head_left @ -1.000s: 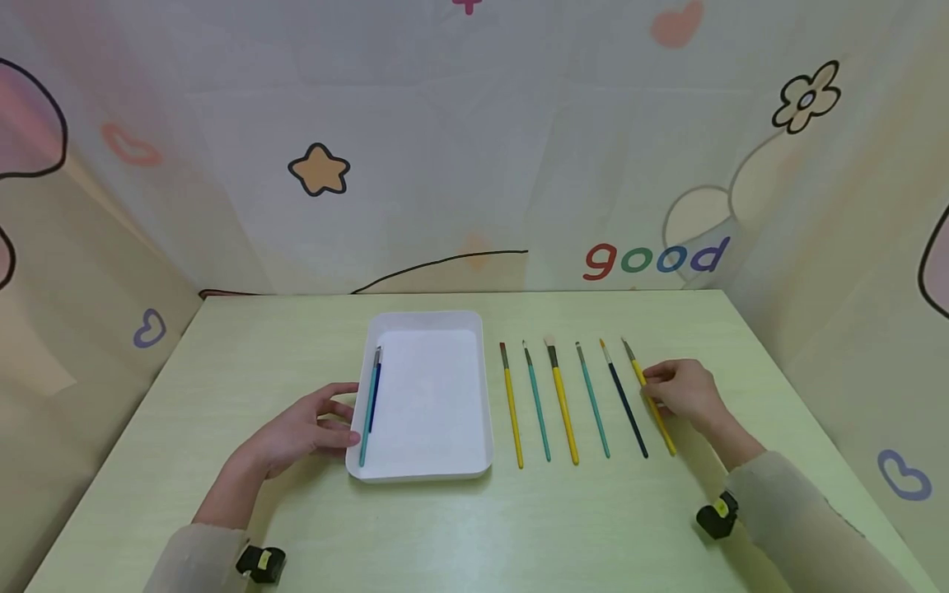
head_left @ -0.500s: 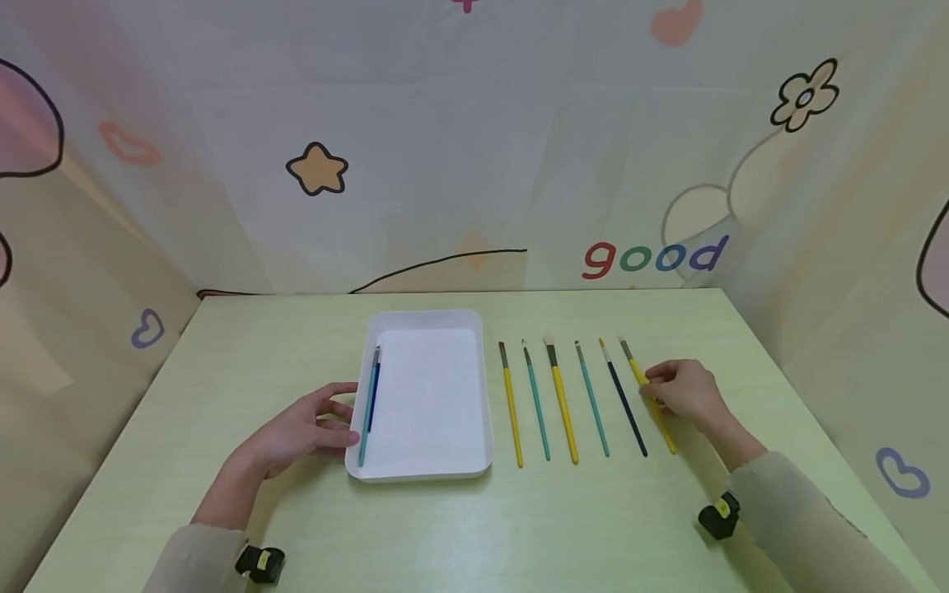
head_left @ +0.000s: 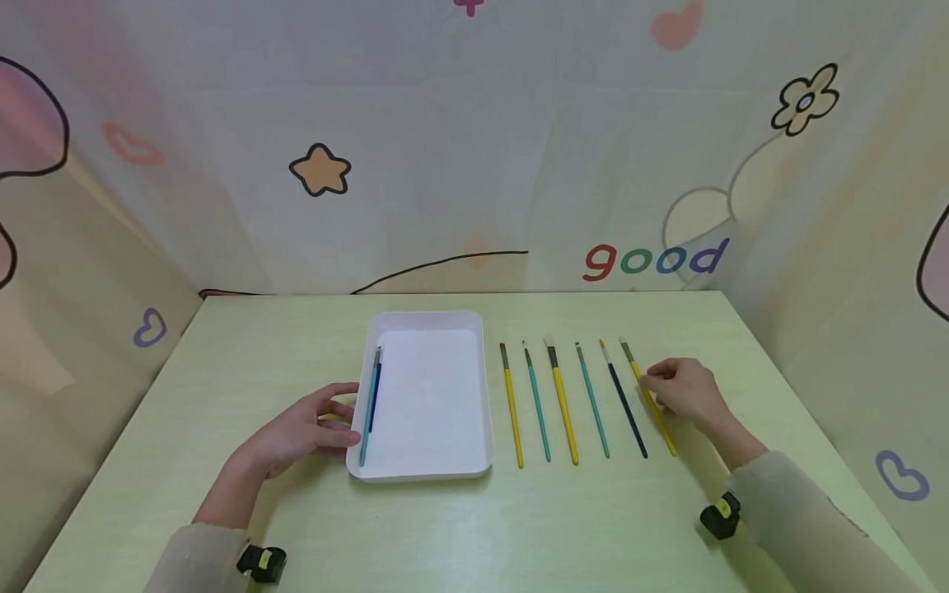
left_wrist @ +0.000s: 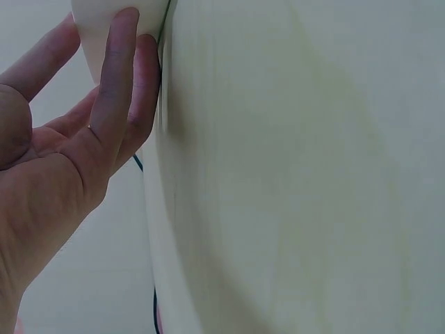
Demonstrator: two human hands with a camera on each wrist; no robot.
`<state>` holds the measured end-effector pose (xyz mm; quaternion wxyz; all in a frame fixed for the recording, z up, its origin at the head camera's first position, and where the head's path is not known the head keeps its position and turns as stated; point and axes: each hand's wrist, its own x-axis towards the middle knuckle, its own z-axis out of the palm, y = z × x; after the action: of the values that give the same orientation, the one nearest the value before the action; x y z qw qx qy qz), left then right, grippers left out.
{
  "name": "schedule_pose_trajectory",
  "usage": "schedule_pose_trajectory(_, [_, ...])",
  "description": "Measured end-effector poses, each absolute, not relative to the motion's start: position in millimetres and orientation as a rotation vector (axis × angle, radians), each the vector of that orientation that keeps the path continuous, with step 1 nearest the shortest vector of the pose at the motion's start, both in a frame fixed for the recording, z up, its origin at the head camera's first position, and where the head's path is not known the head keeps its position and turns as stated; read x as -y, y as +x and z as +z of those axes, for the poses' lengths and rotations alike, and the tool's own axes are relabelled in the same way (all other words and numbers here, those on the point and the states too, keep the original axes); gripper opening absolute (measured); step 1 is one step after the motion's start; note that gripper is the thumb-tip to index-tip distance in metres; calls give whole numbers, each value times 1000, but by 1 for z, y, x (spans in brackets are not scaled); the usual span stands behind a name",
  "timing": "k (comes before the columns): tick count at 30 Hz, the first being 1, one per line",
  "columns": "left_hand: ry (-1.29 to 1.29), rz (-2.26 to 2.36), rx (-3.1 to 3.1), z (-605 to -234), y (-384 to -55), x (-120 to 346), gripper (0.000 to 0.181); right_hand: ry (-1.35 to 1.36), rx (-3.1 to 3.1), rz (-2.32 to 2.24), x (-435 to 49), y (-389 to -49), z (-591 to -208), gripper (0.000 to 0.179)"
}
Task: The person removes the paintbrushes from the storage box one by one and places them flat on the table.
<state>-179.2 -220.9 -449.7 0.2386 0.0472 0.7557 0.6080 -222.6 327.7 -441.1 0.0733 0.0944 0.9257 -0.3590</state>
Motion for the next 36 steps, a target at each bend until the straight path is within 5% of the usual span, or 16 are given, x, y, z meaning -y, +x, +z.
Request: schedule_pose_trajectory(36, [116, 1636, -2081, -449, -180, 219, 84, -285, -1902, -1773, -188, -222, -405, 48])
